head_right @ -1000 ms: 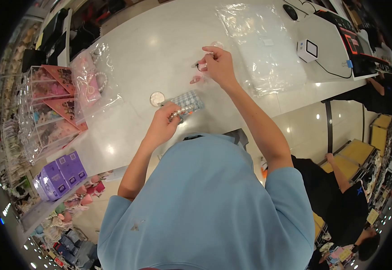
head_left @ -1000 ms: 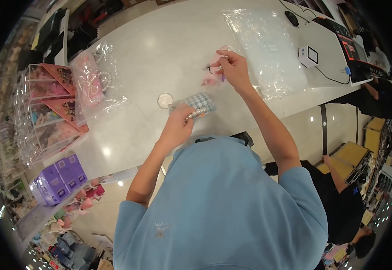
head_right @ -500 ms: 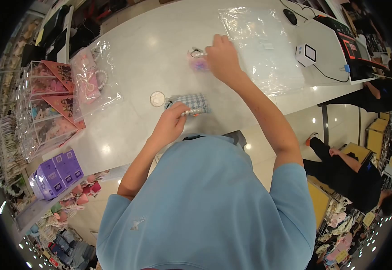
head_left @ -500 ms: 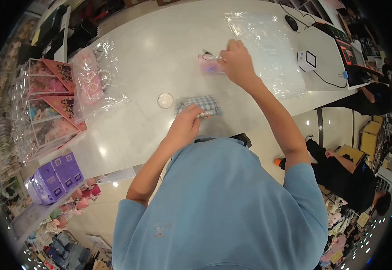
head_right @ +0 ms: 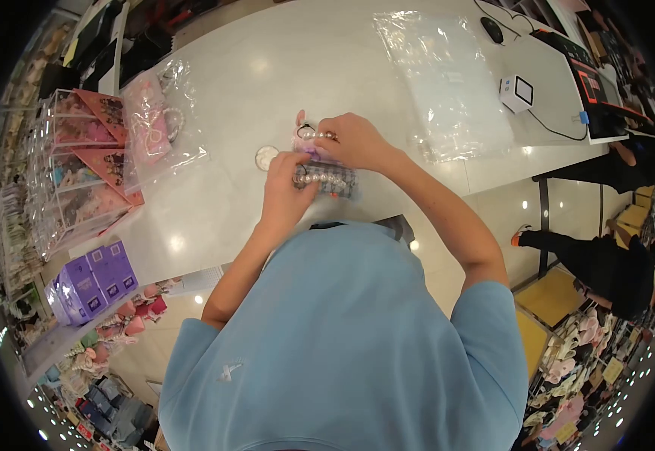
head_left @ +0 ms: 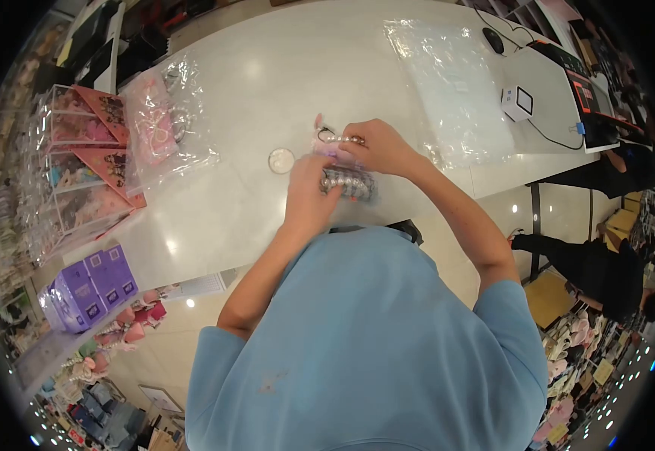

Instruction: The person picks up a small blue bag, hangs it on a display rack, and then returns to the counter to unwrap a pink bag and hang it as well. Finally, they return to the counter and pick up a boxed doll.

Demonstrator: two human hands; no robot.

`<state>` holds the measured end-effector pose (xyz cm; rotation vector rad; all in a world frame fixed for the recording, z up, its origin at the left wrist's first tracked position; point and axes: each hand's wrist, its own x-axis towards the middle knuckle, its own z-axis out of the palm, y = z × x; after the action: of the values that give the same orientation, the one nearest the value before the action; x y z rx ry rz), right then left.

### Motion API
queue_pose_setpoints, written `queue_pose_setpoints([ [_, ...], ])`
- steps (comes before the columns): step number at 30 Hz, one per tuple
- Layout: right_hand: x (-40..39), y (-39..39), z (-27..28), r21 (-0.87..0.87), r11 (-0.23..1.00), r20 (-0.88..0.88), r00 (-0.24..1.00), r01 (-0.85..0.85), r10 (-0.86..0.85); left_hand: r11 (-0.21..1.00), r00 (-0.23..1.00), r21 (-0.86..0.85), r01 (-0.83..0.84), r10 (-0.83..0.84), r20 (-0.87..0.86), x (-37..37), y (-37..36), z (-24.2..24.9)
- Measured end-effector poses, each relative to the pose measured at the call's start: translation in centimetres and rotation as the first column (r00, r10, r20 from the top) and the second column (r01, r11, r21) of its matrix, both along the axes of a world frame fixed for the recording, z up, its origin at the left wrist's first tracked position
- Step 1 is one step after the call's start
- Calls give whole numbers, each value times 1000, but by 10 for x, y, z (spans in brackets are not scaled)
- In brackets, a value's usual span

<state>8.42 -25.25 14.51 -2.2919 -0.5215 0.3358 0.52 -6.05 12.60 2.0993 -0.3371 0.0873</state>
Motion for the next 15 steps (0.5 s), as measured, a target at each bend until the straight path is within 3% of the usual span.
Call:
queue_pose_setpoints([
  [3,-1,-7,2,4,999,-56,997,47,-47,999,997,33,-43,41,65,1,10,-10],
  [5,-5,-10,5,28,998,-154,987,59,-54,998,997,14,54,-54,-52,-1,17,-18],
  [8,-10,-13,9,24,1000,-79,997,-14,16,999,991,-6,53,-54,-119,0,17,-14],
  [15,-14,-15,7,62,996,-162,986,56,-46,1000,999,17,24,-24,30,6,17,-18],
])
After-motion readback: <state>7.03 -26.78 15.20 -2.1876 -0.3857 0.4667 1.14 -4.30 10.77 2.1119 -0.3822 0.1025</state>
